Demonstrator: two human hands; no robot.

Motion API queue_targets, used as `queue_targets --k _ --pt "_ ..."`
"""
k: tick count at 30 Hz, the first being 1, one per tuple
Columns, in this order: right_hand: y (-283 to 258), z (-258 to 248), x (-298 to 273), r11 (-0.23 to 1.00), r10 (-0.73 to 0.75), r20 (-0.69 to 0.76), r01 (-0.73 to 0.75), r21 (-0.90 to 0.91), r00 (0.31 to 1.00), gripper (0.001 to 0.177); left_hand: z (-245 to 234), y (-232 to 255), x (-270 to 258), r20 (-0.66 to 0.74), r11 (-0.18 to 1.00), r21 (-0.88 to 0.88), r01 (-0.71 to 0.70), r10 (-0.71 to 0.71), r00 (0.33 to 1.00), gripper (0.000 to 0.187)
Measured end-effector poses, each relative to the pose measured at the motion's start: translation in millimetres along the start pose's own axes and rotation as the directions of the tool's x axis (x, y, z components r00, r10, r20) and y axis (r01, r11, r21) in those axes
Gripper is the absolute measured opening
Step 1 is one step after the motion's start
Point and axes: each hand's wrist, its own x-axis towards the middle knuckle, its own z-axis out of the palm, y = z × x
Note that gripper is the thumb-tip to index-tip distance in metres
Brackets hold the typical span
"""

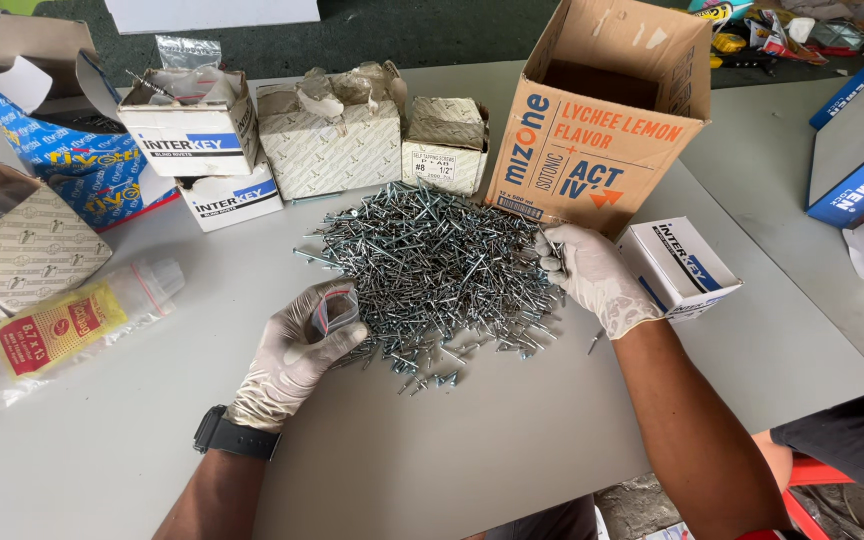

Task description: The person sorts a large pile of screws on a table, picking them up by hand and placing them into a small plastic bag. The person wears gloves and a watch while working.

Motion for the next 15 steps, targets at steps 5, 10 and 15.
queue_targets --k 5,10,15 --pt "2 -10 10 0.975 0.015 0.073 -0.031 0.221 0.997 0.019 0 -3 2 0.003 1.0 -0.007 -0.007 0.007 1.0 0.05" --pt "-1 -7 5 0.952 0.013 0.123 -0.05 0.302 0.992 0.04 1 4 -1 0.0 1.0 -0.01 -0.007 0.007 1.0 0.049" --pt "-8 19 -16 0.98 -0.195 -0.141 0.186 -0.072 0.971 0.023 -1 -1 1 -0.003 1.0 0.006 0.0 0.0 1.0 0.049"
